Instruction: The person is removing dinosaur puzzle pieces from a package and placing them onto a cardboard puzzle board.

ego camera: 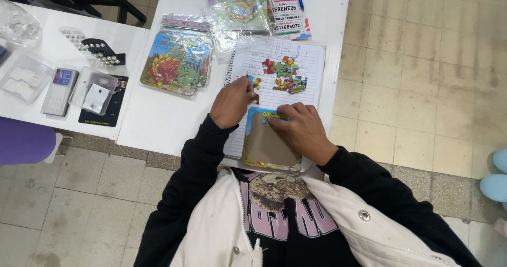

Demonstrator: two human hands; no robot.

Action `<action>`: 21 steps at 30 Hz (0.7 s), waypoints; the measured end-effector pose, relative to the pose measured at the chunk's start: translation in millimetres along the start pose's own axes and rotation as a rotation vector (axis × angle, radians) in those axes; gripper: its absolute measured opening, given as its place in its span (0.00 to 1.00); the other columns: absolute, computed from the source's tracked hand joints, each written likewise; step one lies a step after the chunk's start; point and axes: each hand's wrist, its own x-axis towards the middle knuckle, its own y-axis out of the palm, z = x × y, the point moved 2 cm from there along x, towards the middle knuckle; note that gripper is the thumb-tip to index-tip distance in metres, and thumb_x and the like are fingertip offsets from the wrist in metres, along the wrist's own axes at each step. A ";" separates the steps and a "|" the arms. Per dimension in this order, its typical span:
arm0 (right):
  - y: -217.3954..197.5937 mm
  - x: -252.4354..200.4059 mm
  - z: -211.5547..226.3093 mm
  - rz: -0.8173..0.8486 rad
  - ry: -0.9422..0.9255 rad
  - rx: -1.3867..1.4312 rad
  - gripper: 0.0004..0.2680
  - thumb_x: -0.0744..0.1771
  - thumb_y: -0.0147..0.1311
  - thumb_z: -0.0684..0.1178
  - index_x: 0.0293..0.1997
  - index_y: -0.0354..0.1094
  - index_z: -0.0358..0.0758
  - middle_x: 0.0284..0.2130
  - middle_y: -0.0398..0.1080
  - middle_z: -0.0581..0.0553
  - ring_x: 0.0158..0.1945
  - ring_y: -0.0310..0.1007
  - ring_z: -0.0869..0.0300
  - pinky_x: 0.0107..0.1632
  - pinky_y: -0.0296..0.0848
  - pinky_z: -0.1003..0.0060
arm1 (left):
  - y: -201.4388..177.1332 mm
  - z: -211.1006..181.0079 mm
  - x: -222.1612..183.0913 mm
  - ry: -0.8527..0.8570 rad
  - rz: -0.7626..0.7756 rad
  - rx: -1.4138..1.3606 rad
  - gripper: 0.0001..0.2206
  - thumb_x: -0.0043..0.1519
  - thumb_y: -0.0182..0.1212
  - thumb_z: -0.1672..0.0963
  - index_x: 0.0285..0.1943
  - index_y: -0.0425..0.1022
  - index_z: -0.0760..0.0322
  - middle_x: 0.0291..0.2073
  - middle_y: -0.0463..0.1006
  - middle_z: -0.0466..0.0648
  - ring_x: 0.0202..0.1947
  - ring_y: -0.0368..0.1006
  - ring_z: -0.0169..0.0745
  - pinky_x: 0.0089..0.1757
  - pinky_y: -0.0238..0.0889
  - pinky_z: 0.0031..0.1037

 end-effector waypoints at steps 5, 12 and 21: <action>3.7 4.0 -15.6 -0.020 0.013 0.006 0.09 0.65 0.61 0.49 0.49 0.78 0.55 0.48 0.72 0.50 0.50 0.69 0.54 0.50 0.65 0.56 | -21.9 -31.5 5.3 -0.043 -0.139 -0.171 0.05 0.64 0.61 0.61 0.43 0.70 0.71 0.35 0.80 0.57 0.35 0.79 0.55 0.37 0.70 0.39; -19.8 24.3 -32.5 -0.136 0.109 0.201 0.13 0.67 0.62 0.47 0.58 0.73 0.39 0.50 0.73 0.41 0.51 0.72 0.46 0.50 0.70 0.51 | -12.0 -22.1 2.8 0.234 -0.307 -0.118 0.17 0.63 0.55 0.66 0.62 0.72 0.70 0.55 0.77 0.62 0.53 0.75 0.60 0.51 0.70 0.40; -7.7 32.9 -39.9 -0.037 0.102 0.122 0.11 0.64 0.62 0.44 0.52 0.76 0.43 0.51 0.72 0.42 0.51 0.70 0.47 0.49 0.69 0.52 | -4.6 -9.2 16.2 0.042 -0.117 0.259 0.18 0.51 0.74 0.60 0.49 0.76 0.64 0.49 0.69 0.53 0.53 0.64 0.56 0.46 0.62 0.43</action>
